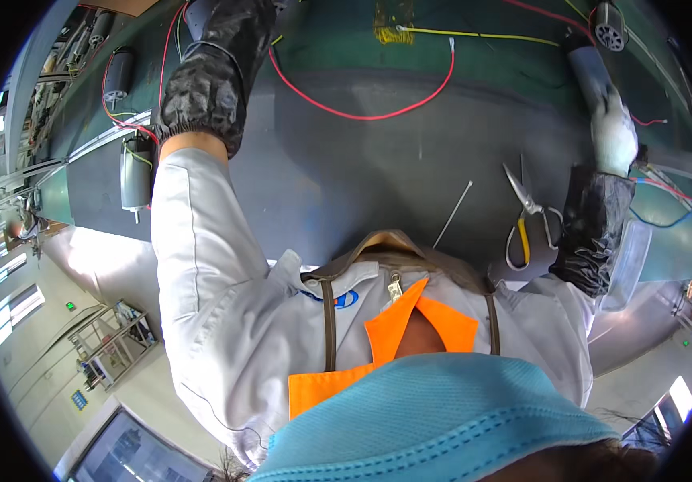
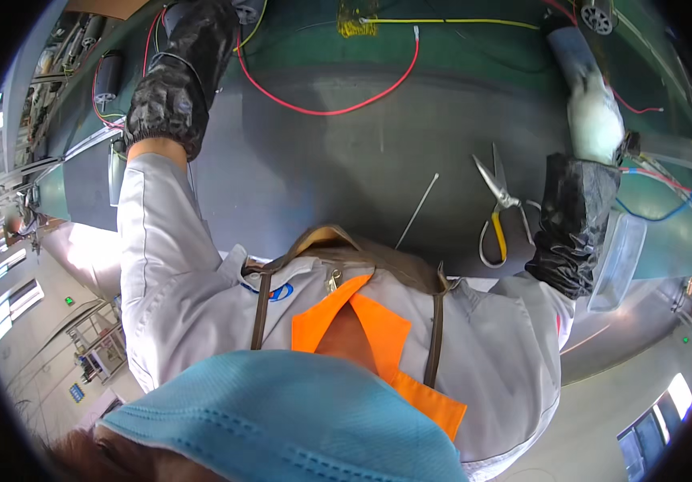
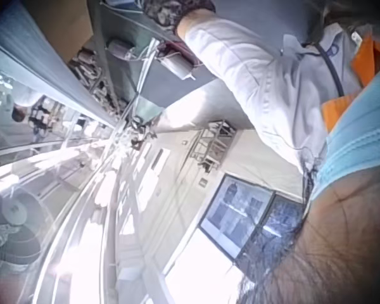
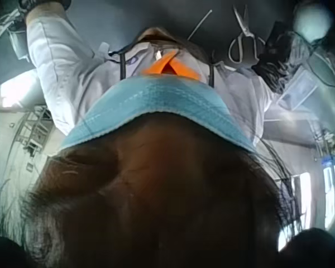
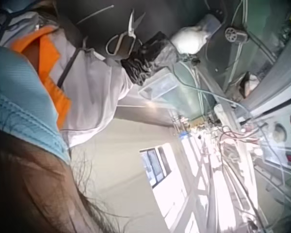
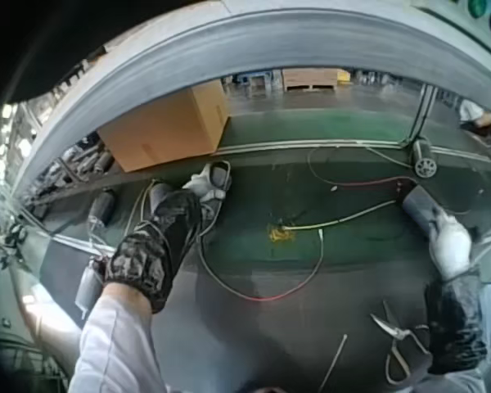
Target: The recorder is assembling and wiring small cylindrical electronic components at a workbench.
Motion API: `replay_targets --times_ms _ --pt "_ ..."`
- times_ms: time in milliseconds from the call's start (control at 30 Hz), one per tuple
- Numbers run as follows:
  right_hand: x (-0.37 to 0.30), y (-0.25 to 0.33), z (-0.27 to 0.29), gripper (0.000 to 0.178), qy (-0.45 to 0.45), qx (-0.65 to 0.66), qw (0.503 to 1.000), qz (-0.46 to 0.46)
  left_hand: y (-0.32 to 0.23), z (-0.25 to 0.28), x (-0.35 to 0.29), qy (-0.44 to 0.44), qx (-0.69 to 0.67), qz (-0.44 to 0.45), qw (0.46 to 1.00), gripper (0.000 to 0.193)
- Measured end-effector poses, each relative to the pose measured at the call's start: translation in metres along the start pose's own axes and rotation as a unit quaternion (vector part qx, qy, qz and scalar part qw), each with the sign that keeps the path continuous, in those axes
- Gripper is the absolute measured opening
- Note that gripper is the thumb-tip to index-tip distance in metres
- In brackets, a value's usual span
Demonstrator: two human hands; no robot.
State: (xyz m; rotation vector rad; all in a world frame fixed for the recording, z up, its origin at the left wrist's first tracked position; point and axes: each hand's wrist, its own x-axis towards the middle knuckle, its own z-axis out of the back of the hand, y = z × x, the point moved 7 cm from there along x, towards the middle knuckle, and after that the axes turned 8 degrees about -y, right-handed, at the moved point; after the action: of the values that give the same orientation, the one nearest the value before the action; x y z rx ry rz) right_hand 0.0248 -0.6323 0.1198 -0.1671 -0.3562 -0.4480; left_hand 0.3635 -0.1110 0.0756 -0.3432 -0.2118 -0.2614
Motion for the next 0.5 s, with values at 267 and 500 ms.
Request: replay_targets --times_ms 267,500 --pt "-0.067 0.107 0.063 0.038 0.121 0.350 0.920 0.126 -0.011 0.007 -0.026 -0.015 -0.042 -0.021 0.999 0.106" --pt "-0.125 0.101 0.064 0.038 0.146 0.358 0.913 0.130 -0.009 -0.001 -0.040 -0.013 -0.084 -0.050 0.995 0.096"
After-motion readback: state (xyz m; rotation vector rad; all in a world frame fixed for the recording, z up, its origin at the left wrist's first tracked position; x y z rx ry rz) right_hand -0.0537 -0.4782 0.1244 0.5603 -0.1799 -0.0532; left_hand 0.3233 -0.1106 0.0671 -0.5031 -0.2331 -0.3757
